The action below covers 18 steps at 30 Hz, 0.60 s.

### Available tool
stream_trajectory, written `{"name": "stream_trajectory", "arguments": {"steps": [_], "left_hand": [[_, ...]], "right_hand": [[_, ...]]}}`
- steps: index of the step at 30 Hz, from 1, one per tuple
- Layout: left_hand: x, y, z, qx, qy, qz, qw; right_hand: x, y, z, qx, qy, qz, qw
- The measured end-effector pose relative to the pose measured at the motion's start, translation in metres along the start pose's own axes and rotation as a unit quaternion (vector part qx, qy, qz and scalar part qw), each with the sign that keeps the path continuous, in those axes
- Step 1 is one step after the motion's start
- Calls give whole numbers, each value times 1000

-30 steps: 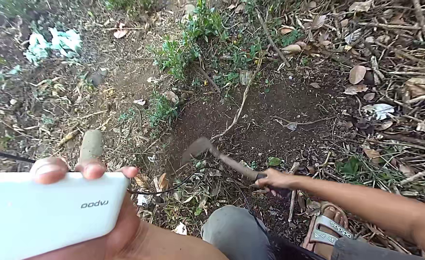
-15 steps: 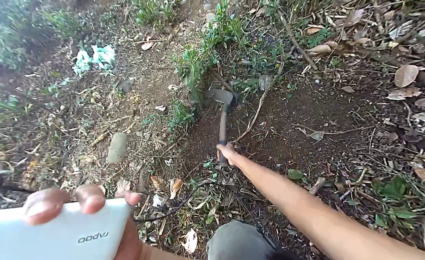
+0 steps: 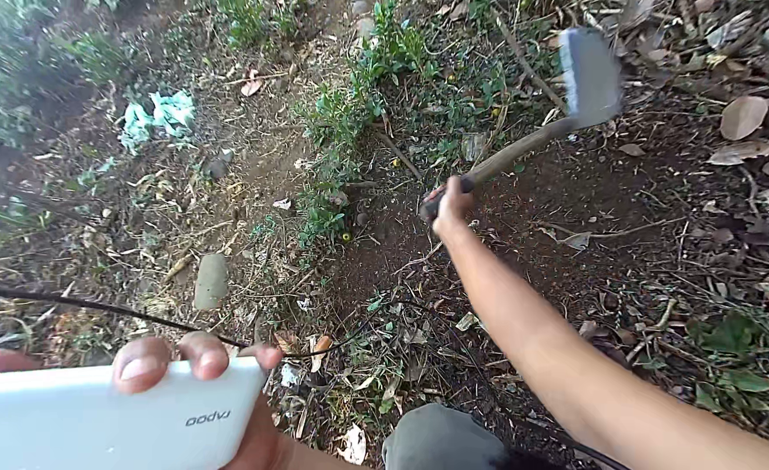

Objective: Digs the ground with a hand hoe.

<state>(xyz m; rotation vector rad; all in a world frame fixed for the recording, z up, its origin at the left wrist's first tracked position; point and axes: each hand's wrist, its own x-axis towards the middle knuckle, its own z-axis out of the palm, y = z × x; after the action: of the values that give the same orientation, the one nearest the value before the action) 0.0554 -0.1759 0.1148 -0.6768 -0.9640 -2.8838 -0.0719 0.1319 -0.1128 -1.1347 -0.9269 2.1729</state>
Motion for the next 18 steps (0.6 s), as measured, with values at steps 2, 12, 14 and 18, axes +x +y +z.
{"name": "stream_trajectory", "arguments": {"steps": [2,12,14,18], "left_hand": [[0,-3,6,-6,-2,1,1000],[5,-11,-10,-8,-18,-15,1000],[5,-9,-12,5,-17,-1,1000],[2,-6,-4,-3,1,13,1000]], "right_hand": [[-40,71,-25,-151,-116,136,972],[-29,-24,-165,-449,-223,158,851],[-14,-32,-122,-346,-166,87,919],[-6,2,-7,-113,-66,64,989]]}}
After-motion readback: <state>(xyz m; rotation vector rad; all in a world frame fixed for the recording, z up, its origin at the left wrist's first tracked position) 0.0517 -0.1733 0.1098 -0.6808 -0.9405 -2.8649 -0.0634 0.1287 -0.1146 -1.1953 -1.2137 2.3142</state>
